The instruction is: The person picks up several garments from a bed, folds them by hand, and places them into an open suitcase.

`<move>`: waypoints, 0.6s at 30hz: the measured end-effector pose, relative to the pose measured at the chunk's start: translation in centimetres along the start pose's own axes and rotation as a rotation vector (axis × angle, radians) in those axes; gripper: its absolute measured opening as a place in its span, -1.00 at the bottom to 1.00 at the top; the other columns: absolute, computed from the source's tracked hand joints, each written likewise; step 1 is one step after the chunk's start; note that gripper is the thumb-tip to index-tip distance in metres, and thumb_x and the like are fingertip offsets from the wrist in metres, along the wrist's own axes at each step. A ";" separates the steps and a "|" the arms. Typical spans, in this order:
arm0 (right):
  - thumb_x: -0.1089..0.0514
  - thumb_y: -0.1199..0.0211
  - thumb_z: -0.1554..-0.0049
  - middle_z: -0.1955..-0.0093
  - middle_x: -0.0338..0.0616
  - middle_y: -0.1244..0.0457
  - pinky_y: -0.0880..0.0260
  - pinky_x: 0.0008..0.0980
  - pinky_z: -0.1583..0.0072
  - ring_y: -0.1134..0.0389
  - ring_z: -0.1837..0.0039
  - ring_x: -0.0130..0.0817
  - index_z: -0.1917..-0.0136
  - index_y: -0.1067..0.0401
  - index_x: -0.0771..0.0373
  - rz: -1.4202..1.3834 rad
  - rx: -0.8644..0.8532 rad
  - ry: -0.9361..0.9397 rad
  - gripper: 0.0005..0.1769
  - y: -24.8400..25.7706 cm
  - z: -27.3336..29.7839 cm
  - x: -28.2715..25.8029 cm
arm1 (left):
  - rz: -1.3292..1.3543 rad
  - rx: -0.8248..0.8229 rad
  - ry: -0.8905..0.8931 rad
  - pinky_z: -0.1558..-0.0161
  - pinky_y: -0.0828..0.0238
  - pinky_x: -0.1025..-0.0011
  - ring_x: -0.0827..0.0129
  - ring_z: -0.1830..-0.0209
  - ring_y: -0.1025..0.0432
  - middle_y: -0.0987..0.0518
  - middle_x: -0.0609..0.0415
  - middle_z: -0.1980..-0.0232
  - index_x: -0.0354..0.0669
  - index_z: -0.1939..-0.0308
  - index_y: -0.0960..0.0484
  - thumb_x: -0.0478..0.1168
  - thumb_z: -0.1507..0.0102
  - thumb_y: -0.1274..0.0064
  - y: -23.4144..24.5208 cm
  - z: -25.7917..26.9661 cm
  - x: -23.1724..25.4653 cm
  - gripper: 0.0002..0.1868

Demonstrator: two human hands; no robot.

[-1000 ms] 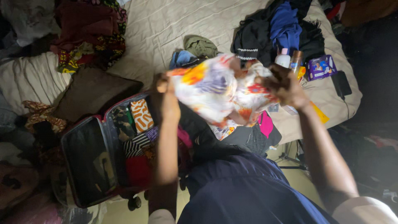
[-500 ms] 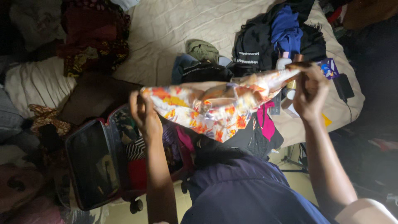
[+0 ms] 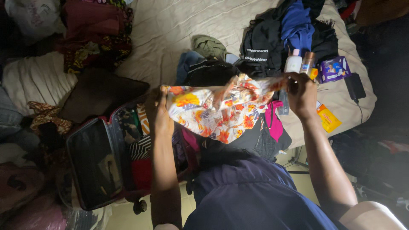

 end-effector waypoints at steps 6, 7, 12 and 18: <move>0.33 -0.03 -0.35 -0.14 -0.07 -0.35 -0.54 -0.25 -0.29 -0.48 -0.20 -0.27 -0.18 -0.42 0.25 -1.158 -0.052 -0.080 -0.80 0.2 0.6 4.1 | -0.237 -0.167 -0.112 -0.06 -0.39 0.45 0.47 0.02 -0.41 -0.52 0.14 0.06 -0.22 0.00 -0.55 -0.03 -0.42 -0.16 -1.3 2.9 3.3 -0.69; 0.33 -0.03 -0.35 -0.14 -0.07 -0.35 -0.54 -0.25 -0.29 -0.48 -0.20 -0.27 -0.18 -0.42 0.25 -1.160 -0.058 -0.081 -0.80 -1.5 0.2 5.0 | -0.188 -0.214 -0.067 -0.08 -0.42 0.47 0.48 -0.01 -0.45 -0.54 0.17 0.04 -0.18 -0.02 -0.54 -0.02 -0.34 -0.18 -1.3 3.4 3.4 -0.65; 0.25 0.15 -0.22 -0.11 -0.11 -0.38 -0.37 -0.29 -0.14 -0.39 -0.12 -0.32 -0.21 -0.42 0.25 -1.029 -0.405 -0.528 -0.60 -11.1 1.9 10.1 | -0.043 -0.182 0.116 -0.09 -0.37 0.39 0.44 -0.01 -0.38 -0.48 0.17 0.03 -0.16 -0.02 -0.53 -0.04 -0.39 -0.20 -0.8 0.6 -2.0 -0.69; 0.41 -0.05 -0.13 -0.02 -0.10 -0.34 -0.31 -0.28 -0.01 -0.34 -0.02 -0.30 -0.17 -0.43 0.32 -1.047 -0.350 -0.406 -0.66 -7.3 0.6 10.0 | 0.144 -0.099 0.055 -0.15 -0.45 0.32 0.40 -0.08 -0.44 -0.55 0.14 -0.04 -0.12 -0.04 -0.54 -0.03 -0.30 -0.17 2.0 -1.8 -5.0 -0.66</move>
Point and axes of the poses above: each hand's wrist, its own z-axis away from the middle knuckle, its own y-axis out of the back of the hand, x = y × z, the point moved 1 cm from there along -z, towards the middle knuckle
